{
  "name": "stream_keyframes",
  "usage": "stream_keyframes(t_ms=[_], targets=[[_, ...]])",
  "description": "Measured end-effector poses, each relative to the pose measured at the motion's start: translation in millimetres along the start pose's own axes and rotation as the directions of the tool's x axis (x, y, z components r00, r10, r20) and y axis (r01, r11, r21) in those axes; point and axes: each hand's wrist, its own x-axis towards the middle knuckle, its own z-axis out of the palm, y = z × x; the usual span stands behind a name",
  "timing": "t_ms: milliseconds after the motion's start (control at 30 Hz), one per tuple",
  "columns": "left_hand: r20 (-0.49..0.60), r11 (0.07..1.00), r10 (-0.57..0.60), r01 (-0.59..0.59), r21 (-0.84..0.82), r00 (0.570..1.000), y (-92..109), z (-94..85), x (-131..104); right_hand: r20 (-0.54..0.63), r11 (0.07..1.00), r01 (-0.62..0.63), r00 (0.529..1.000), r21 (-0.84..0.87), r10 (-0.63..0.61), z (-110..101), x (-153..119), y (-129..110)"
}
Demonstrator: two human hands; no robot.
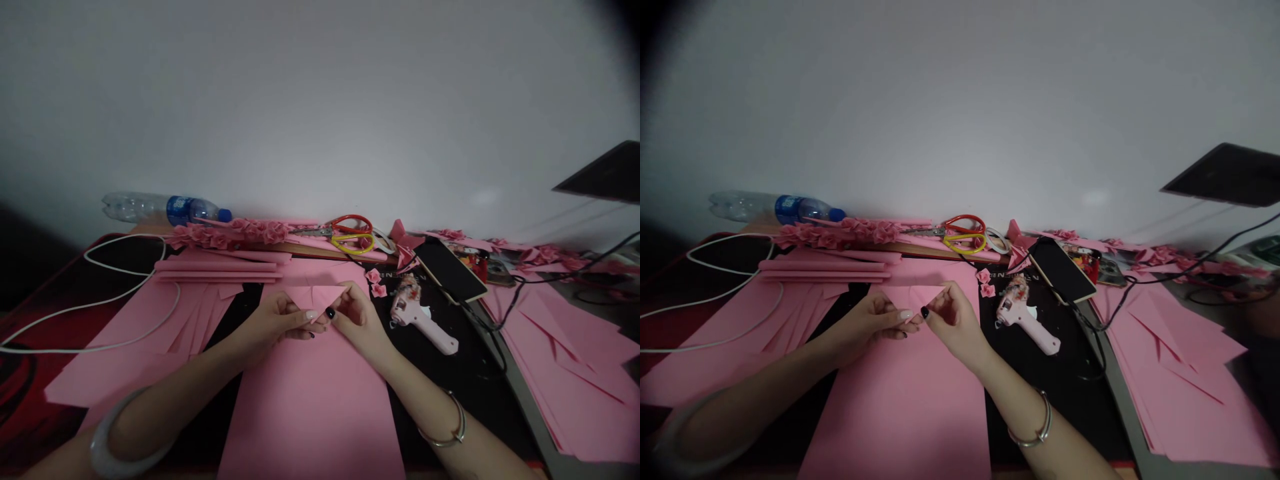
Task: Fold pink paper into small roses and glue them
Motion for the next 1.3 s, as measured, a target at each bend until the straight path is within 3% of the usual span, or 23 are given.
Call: stream_keyframes(t_ms=[167, 567, 800, 1300], targets=[[0.043, 0.999, -0.006, 0.004, 0.047, 0.999, 0.3, -1.3, -1.5, 0.038, 0.999, -0.053, 0.998, 0.011, 0.052, -1.2, -1.2, 0.2], [0.161, 0.99, 0.052, -0.072, 0.124, 0.986, -2.3, -5.6, 2.4, 0.134, 0.964, -0.129, 0.986, 0.231, 0.1, -5.4, -2.9, 10.5], [0.188, 0.993, 0.063, -0.081, 0.091, 0.98, -1.7, 0.7, -1.3, 0.203, 0.974, -0.216, 0.953, -0.063, 0.224, -3.8, -1.0, 0.5], [0.193, 0.991, 0.048, -0.071, 0.109, 0.98, 0.3, 1.8, -3.3, 0.233, 0.977, -0.214, 0.95, 0.007, 0.207, -2.6, -1.4, -4.7]])
